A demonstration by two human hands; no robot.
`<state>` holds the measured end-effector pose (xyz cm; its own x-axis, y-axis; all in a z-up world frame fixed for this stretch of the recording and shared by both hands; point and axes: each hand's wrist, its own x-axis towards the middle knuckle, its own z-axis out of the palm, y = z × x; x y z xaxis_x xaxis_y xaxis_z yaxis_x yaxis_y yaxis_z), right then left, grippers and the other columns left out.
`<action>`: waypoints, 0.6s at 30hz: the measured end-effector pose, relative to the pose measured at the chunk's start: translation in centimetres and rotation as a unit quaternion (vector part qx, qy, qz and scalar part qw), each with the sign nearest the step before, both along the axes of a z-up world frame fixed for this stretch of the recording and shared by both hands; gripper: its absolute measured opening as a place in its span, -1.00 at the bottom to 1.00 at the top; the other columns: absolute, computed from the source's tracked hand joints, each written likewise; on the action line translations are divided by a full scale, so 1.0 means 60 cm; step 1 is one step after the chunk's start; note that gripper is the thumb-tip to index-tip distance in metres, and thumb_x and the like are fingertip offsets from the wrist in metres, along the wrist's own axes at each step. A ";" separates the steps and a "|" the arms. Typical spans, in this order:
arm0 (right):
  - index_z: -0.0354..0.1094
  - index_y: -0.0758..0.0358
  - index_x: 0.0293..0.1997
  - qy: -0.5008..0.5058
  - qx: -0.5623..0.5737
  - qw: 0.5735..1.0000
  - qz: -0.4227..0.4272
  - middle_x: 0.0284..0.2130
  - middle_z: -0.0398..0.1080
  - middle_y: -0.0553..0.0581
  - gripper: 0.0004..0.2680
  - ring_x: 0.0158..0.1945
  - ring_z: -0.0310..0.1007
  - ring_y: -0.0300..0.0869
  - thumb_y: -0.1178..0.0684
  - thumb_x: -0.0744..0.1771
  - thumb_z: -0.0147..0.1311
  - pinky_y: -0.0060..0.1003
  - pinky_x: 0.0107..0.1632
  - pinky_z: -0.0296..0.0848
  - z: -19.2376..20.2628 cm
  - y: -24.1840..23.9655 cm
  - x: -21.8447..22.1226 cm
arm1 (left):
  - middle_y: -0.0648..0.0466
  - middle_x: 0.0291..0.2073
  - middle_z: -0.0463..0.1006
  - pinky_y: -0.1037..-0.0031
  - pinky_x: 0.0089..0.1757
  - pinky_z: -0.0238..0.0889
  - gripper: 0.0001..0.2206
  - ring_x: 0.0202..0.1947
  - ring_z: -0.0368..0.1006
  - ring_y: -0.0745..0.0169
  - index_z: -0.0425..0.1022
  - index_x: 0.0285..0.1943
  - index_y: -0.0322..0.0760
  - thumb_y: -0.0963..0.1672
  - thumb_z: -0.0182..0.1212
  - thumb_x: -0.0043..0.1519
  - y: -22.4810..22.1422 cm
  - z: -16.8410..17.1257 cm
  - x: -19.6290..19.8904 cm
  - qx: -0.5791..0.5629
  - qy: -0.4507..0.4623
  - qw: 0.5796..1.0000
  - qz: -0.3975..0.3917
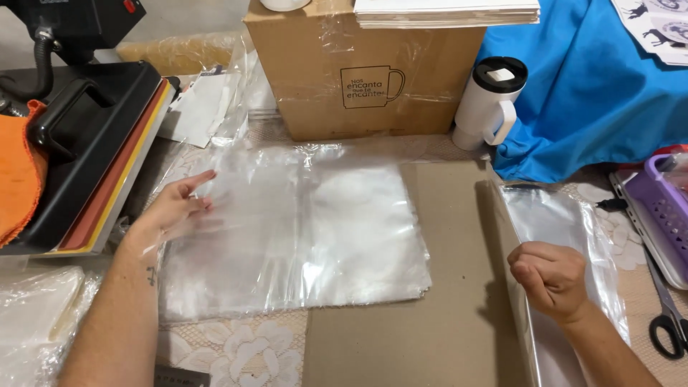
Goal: Organizing and smoothing clear plastic packaging sleeves on a workbench near a heat press.
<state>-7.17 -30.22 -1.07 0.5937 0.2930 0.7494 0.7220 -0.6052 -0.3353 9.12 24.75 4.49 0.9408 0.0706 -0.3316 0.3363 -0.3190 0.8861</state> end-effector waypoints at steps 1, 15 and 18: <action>0.07 0.22 -0.72 0.000 0.000 1.000 -0.001 -0.71 0.21 0.05 -0.64 -0.67 0.18 -0.22 0.05 0.39 -0.28 -0.40 -0.56 0.06 -0.002 0.000 0.002 | 0.11 -0.09 0.38 0.50 -0.05 0.37 -0.42 -0.26 0.41 0.31 0.30 0.48 -0.08 -0.35 0.07 0.26 -0.006 0.010 -0.010 0.000 0.000 1.000 -0.001; 0.10 0.23 -0.73 0.033 -0.019 0.999 0.021 -0.73 0.23 0.03 -0.66 -0.69 0.23 -0.24 0.08 0.36 -0.18 -0.42 -0.59 0.11 -0.015 0.004 0.010 | 0.16 0.50 0.14 0.43 -0.30 0.39 -0.25 -0.21 0.45 0.15 0.05 0.55 0.00 -0.41 0.03 0.17 0.070 -0.065 0.022 0.005 -0.002 0.999 -0.042; 0.12 0.24 -0.72 0.035 -0.026 0.999 0.016 -0.71 0.25 0.03 -0.66 -0.67 0.25 -0.22 0.06 0.37 -0.19 -0.40 -0.57 0.16 -0.025 0.002 0.012 | 0.14 0.46 0.23 0.38 -0.12 0.32 -0.41 -0.35 0.28 0.22 0.28 0.45 0.10 -0.28 0.18 0.23 0.019 -0.008 -0.009 0.166 0.030 0.986 -0.020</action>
